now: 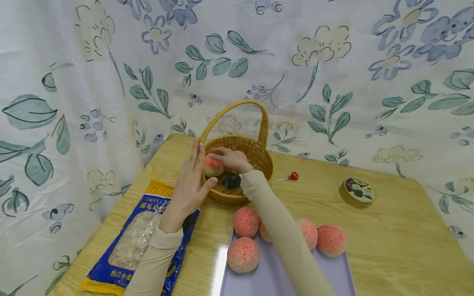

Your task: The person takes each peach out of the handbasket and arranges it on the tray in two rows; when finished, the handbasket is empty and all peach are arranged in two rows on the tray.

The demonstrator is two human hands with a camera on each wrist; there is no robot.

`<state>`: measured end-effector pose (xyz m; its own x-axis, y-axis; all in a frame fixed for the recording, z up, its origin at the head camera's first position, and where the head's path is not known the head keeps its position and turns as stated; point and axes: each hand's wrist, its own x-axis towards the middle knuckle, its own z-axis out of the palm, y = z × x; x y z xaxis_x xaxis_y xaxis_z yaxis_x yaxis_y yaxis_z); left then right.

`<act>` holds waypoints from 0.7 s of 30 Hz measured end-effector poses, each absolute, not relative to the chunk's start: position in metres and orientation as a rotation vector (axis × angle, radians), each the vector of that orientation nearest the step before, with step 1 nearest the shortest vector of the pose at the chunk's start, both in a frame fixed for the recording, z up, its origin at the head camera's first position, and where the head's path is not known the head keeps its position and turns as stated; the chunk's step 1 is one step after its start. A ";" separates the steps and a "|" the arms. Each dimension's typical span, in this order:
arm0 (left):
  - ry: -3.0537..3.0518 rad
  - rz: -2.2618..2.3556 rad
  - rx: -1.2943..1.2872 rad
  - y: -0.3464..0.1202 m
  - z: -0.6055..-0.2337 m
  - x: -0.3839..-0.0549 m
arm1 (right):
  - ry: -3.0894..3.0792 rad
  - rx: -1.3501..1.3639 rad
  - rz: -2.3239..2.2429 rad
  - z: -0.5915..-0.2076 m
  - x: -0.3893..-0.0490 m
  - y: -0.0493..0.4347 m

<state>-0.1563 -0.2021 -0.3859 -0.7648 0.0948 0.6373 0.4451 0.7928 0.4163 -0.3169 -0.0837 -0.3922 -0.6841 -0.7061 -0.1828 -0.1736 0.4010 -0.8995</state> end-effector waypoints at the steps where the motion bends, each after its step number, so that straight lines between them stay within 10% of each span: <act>1: -2.362 -0.753 -0.404 -0.201 -0.386 -0.156 | 2.144 -0.761 -1.240 -0.394 -0.317 -0.086; 21: -2.361 -0.772 -0.410 -0.201 -0.385 -0.157 | 2.230 -0.986 -0.752 -0.399 -0.307 -0.085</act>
